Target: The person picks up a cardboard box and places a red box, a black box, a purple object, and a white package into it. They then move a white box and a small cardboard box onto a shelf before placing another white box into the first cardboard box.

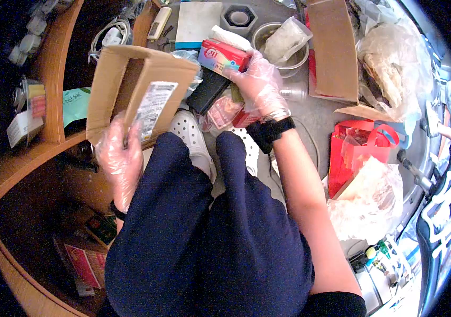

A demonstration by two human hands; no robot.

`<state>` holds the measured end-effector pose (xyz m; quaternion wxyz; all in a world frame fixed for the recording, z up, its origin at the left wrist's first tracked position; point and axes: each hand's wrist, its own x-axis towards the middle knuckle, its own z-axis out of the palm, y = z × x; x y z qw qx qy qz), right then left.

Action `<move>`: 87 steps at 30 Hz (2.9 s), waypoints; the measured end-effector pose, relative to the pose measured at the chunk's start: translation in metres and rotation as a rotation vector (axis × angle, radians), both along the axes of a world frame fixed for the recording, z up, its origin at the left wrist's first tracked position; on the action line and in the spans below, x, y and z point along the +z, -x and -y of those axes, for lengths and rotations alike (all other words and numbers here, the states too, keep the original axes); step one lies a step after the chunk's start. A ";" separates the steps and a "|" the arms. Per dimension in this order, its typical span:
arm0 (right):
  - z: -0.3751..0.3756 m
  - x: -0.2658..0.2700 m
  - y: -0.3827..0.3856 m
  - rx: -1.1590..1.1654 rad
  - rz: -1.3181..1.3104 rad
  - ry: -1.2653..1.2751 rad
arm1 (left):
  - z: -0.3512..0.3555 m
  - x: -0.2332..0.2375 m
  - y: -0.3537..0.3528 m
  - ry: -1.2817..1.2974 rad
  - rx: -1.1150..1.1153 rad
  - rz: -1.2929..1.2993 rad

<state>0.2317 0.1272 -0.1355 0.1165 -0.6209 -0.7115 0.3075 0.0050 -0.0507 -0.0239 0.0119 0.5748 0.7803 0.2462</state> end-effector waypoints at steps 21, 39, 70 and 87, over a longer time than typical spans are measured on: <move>0.003 0.050 -0.076 -0.264 -0.266 -0.025 | 0.010 -0.004 0.008 -0.036 0.067 0.123; 0.039 0.102 -0.088 0.326 0.243 -0.130 | -0.017 -0.015 -0.005 0.102 -0.410 -0.260; 0.044 0.085 0.039 0.686 -0.265 -0.533 | -0.023 -0.027 -0.003 -0.004 -0.006 -0.229; 0.043 0.079 0.069 0.730 -0.078 -0.241 | 0.001 -0.022 0.009 0.069 0.247 0.054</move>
